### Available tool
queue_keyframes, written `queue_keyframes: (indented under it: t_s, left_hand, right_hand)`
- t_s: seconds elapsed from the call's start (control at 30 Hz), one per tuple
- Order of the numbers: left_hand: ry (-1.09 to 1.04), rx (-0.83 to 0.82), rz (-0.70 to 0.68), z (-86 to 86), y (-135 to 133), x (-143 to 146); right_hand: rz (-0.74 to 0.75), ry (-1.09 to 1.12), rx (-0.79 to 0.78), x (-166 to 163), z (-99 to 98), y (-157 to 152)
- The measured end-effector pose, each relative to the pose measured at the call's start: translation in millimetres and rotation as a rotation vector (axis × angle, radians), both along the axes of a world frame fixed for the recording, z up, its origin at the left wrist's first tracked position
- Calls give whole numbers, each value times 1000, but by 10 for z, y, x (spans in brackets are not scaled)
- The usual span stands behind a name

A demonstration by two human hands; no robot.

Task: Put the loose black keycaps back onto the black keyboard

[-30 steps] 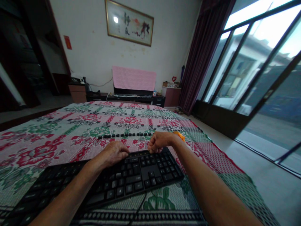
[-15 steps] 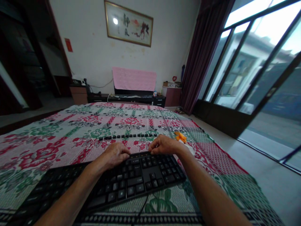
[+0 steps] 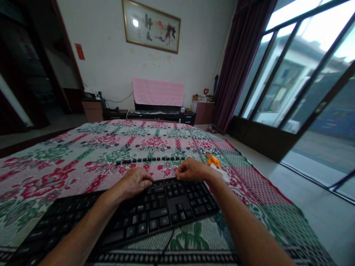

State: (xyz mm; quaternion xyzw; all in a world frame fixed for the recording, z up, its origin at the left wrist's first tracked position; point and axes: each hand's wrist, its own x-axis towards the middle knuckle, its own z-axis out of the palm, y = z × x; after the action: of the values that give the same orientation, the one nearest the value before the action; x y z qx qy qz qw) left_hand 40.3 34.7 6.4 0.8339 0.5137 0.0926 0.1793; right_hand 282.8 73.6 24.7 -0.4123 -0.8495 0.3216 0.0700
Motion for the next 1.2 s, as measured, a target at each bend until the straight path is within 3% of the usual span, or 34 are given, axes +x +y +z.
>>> queue_keyframes:
  t_s: [0.13, 0.57, 0.93, 1.2]
  left_hand:
    - [-1, 8, -8, 3, -3, -1]
    - [-25, 15, -12, 1, -7, -6]
    - [-25, 20, -24, -28, 1, -21]
    - [-13, 15, -34, -20, 17, -6]
  right_hand:
    - [36, -13, -30, 14, 80, -34]
    - [41, -100, 78, -42, 162, -132]
    - [-17, -91, 99, -82, 72, -62]
    - [-95, -141, 21, -130, 76, -34]
